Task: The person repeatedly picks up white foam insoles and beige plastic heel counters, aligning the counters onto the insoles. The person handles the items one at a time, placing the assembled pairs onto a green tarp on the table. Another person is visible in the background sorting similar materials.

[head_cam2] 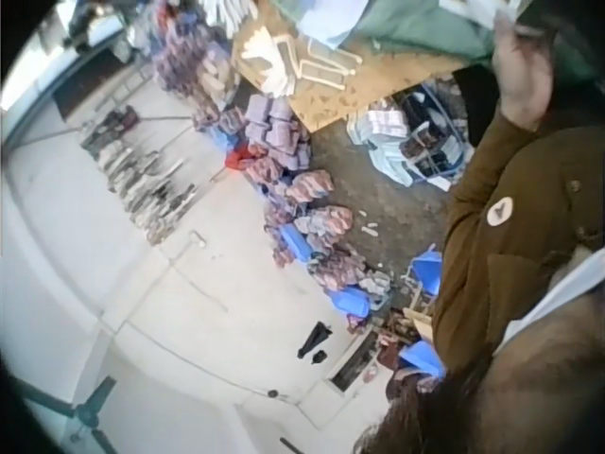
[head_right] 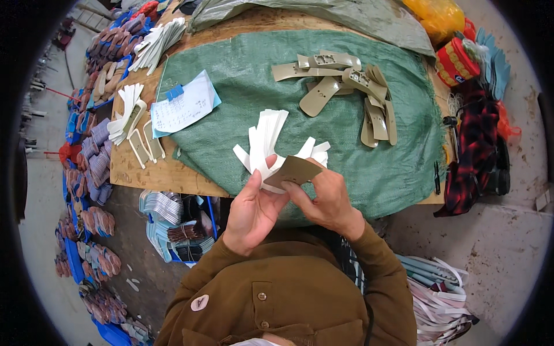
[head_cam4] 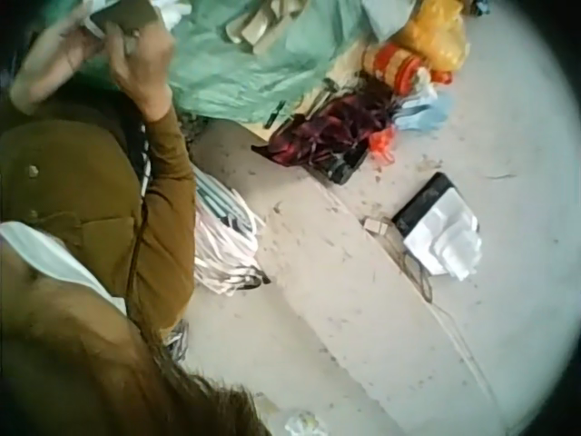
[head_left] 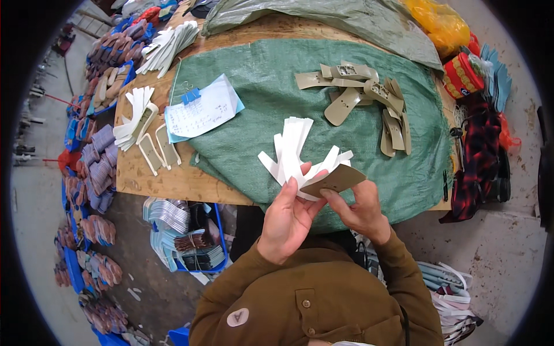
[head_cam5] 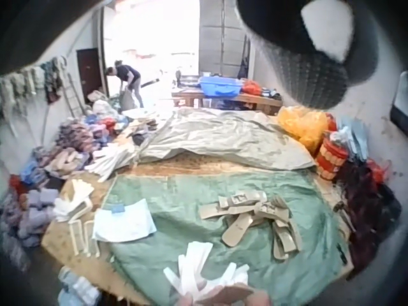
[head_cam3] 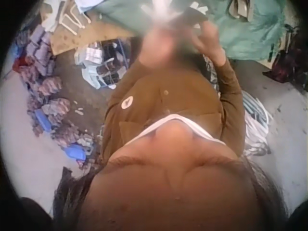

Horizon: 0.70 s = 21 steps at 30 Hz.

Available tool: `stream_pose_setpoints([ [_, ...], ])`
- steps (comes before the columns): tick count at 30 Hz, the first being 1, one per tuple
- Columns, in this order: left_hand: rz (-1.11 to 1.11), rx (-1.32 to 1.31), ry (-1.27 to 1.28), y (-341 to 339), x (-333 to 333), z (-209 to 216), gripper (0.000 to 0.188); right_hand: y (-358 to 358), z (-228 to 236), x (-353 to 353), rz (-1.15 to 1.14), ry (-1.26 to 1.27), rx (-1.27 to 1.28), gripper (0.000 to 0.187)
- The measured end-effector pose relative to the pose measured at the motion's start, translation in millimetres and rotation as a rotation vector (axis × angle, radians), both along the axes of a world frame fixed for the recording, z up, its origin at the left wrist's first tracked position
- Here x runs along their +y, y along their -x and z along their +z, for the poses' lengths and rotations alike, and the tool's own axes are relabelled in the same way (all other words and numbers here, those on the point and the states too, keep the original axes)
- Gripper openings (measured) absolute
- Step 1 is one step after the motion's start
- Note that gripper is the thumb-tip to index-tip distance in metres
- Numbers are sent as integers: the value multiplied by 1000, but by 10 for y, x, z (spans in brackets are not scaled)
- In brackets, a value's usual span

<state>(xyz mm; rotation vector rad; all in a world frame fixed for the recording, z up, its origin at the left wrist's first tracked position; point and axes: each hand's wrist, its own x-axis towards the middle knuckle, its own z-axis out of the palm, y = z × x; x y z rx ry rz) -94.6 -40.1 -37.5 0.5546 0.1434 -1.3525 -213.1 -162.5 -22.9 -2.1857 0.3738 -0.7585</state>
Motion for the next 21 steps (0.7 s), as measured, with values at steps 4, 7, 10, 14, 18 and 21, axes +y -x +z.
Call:
stream_pose_setpoints([
  [4, -19, -32, 4, -9, -15, 16, 44, 18, -10, -15, 11, -16, -18, 28],
  [7, -23, -44, 0, -9, -25, 3, 44, 7, -13, -7, 5, 17, -12, 28],
  [10, -21, -46, 2, -10, -34, 1, 44, -3, -18, -18, 6, 43, -30, 27],
  [14, -18, -45, 1, -17, -34, 16, 44, -24, -4, -9, 1, 40, -37, 27],
  [18, -19, -59, 17, -14, -43, 35, 44, -36, -7, 1, -11, 56, -35, 27],
  [21, -40, -44, 46, -35, -37, 33, 45, -10, -32, 5, -6, 27, -30, 28],
])
